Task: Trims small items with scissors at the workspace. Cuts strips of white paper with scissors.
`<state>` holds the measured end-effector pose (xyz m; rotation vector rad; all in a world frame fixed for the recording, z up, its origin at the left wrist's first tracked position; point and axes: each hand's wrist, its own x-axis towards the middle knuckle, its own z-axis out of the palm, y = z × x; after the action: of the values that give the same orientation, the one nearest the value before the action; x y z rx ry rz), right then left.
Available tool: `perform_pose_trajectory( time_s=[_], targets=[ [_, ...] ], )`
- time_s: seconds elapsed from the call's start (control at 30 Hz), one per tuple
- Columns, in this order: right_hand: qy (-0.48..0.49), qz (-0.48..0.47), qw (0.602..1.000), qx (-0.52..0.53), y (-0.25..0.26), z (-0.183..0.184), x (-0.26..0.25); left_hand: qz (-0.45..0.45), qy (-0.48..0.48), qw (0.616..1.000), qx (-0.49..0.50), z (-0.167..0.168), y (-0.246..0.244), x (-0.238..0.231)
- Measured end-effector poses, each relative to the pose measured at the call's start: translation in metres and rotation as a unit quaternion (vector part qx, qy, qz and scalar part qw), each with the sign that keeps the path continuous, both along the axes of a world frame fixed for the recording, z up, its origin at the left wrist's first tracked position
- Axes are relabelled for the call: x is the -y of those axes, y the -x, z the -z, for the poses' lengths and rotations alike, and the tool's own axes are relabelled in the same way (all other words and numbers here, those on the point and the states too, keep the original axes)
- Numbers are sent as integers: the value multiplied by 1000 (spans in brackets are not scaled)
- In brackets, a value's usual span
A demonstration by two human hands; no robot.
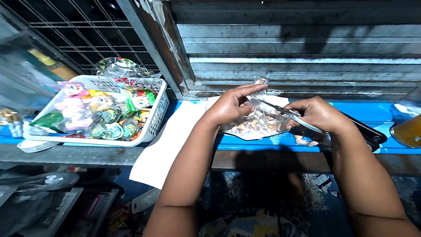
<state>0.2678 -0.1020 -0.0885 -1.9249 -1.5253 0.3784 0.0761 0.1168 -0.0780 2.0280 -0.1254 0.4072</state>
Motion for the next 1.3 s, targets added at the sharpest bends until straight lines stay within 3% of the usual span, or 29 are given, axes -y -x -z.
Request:
perform_pose_trajectory(
  time_s=[0.23,0.37,0.53,0.7,0.9,1.1,1.2,1.3],
  targets=[
    [26,-13,999,-31,-19,-4,11,-28,-26,999,-34,1,0,-6],
    [-14,82,997,8,-36,-14,27,-90,-103,986,-94,1,0,-7],
    [62,193,977,61,-51,-14,29,-168,-202,955,-134,4,-6,-5],
    [86,80,991,64,-48,-1,17,-251,-231,936,-87,7,-6,-11],
    [130,50,990,-21,-46,16,-6,-350,-175,920,0,2,-2,-15],
    [50,68,994,-63,-50,11,0,-331,-173,927,20,3,-3,-13],
    [-57,50,986,-149,-43,-3,12,-250,-167,952,60,8,-6,-6],
    [-190,-55,944,-262,-31,-5,16,-145,-146,975,83,16,-12,16]
  ],
)
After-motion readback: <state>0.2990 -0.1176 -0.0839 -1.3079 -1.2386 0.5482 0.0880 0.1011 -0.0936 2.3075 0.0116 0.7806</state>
